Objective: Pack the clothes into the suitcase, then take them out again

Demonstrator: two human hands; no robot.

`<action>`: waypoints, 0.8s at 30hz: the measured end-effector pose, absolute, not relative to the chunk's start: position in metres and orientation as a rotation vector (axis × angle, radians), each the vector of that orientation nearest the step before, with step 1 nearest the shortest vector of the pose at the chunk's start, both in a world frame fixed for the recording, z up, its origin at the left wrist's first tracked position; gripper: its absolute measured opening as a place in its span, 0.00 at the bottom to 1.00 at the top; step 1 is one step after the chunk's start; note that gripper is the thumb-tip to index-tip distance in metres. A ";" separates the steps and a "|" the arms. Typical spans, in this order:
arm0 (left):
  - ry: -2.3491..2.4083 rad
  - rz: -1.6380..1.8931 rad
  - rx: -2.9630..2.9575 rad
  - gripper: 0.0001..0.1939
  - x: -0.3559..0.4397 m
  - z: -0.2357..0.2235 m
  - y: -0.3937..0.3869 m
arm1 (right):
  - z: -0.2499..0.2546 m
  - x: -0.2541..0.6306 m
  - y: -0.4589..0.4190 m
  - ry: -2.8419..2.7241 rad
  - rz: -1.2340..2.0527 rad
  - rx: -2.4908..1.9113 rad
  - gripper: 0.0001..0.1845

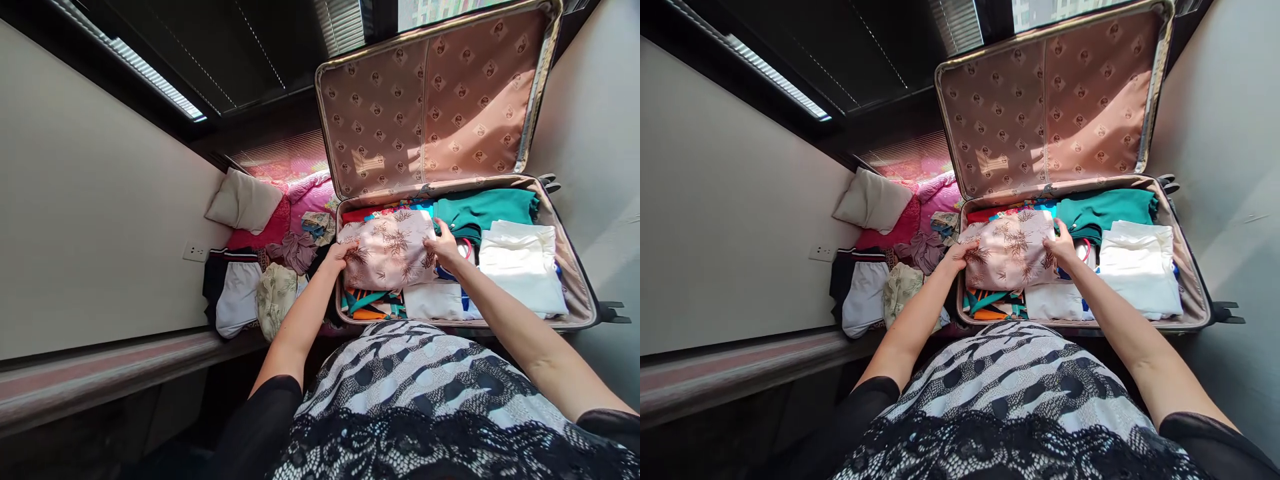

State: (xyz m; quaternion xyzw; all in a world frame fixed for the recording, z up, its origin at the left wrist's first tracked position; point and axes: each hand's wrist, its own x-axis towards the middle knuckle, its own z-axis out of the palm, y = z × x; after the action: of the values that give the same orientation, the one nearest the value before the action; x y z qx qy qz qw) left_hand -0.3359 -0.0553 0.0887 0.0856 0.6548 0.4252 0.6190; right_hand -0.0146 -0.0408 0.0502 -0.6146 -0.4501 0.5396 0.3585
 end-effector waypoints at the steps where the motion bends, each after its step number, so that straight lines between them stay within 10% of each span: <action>1: 1.457 1.013 0.259 0.20 -0.340 0.094 -0.061 | 0.055 -0.008 -0.044 -1.109 1.425 -1.518 0.40; 10: 1.575 1.198 0.794 0.59 -0.357 0.140 -0.097 | 0.107 0.040 -0.054 -1.477 1.492 -1.282 0.27; 19: 1.745 0.830 1.683 0.08 -0.357 0.169 -0.071 | 0.152 0.044 -0.034 -2.065 0.590 -1.423 0.09; 24: 1.781 1.012 1.987 0.02 -0.358 0.191 -0.029 | 0.199 0.046 -0.026 -2.056 0.254 -1.335 0.06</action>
State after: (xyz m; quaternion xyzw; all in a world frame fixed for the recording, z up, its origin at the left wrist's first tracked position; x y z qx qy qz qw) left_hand -0.3584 -0.0292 0.1905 0.6890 0.6177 0.3509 0.1434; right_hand 0.0465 -0.0258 0.1991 -0.5108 -0.7869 0.0973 0.3321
